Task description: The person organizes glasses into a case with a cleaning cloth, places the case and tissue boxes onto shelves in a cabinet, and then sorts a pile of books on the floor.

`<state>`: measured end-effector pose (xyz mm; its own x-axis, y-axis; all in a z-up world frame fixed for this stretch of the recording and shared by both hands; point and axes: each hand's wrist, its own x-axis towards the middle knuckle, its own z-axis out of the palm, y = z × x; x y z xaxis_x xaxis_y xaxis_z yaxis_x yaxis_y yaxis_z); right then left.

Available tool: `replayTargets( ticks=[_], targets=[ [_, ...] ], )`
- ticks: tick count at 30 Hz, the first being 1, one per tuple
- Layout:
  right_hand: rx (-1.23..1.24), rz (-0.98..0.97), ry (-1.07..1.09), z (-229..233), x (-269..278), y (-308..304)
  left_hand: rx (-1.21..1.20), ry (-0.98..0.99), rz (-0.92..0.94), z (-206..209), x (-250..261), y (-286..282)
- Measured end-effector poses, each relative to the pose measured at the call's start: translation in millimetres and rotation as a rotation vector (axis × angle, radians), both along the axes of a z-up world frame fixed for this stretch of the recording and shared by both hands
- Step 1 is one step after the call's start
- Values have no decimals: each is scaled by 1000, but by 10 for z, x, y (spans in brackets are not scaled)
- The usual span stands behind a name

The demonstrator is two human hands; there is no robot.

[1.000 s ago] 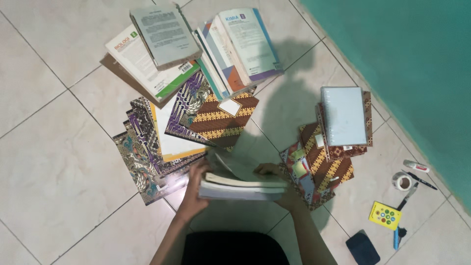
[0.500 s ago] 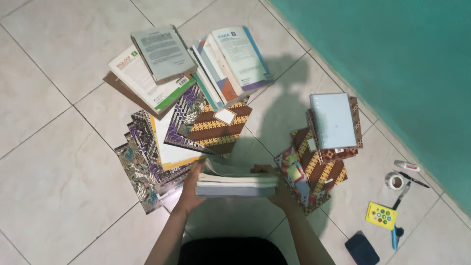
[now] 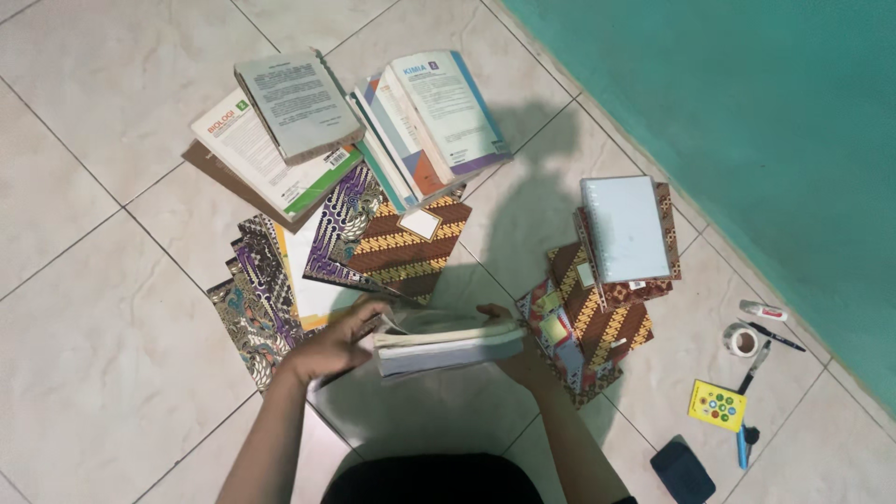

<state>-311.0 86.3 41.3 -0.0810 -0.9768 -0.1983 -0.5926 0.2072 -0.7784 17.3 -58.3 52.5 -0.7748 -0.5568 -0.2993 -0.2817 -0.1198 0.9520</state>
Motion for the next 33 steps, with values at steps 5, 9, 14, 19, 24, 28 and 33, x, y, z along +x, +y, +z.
replayTargets(
  ticks=[5,9,14,19,24,28,33],
  targets=[
    [-96,-2,-31,-95,12,33,-265,93,-13,-307,-155,-122],
    [-139,11,-123,-206,-31,31,-501,-128,-113,-371,-210,-189],
    [109,-72,-103,65,-66,-87,-426,-348,-30,-271,-232,-244],
    [91,-71,-193,-16,-137,-183,317,-79,268,-267,-509,-131],
    [200,-205,-482,-226,-241,-160,580,3,428,-608,-734,-266],
    [256,-399,-660,-284,-465,-364,861,199,668,-1046,-1068,-500],
    [233,-547,-486,-814,-700,-531,466,-141,704,-1396,-1525,-533]
  ],
)
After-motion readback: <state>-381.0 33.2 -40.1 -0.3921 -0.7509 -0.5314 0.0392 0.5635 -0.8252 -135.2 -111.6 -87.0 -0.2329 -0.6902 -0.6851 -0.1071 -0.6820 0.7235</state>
